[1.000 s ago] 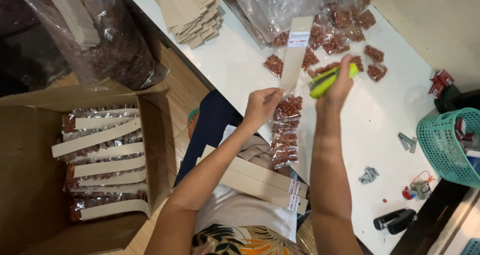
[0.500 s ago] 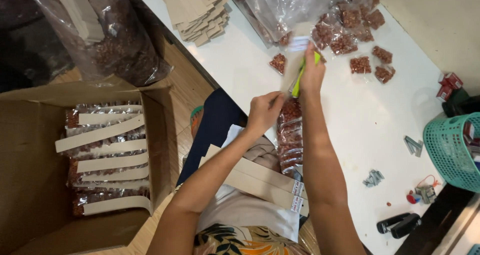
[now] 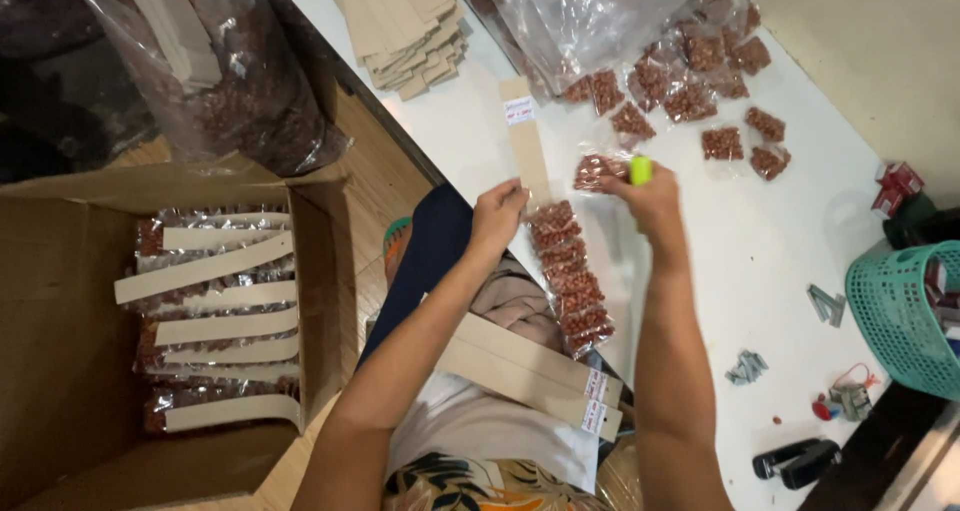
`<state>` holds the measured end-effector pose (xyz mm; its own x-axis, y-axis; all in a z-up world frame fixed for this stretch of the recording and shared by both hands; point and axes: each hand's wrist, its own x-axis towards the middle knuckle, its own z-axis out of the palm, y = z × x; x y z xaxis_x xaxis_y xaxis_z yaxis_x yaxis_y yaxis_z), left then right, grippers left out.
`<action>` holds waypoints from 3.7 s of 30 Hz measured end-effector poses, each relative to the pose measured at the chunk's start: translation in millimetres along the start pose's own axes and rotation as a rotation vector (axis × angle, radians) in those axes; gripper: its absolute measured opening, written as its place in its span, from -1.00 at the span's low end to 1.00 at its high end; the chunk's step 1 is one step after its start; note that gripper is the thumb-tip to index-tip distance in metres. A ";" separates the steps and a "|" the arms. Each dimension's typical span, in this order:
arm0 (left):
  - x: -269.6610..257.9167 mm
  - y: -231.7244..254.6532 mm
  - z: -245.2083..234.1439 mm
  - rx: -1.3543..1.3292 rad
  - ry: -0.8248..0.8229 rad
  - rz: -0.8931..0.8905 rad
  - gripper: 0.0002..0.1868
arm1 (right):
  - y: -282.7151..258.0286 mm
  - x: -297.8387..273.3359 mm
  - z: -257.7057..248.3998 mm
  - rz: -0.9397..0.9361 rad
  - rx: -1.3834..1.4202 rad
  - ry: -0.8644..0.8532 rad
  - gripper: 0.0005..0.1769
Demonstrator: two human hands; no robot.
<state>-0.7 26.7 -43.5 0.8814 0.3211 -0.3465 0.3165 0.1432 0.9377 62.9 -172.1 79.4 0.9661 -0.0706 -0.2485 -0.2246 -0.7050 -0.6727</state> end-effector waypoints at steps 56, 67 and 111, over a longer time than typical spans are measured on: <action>-5.7 45.1 30.7 -0.012 -0.232 -0.033 -0.63 | 87.1 -9.3 -80.7 -0.431 0.042 0.305 -0.81; -25.0 73.9 18.7 -0.106 -0.331 0.075 -0.59 | -23.6 -19.5 -25.1 -0.185 0.510 -0.177 -0.81; -2.1 42.5 22.5 -0.088 -0.206 0.041 -0.66 | -19.6 -31.7 -71.7 -0.435 0.407 0.063 -0.81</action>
<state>18.8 11.1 -2.3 0.9488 0.1314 -0.2873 0.2551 0.2178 0.9421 45.8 -206.6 150.4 0.9833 0.1128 0.1431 0.1742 -0.3522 -0.9196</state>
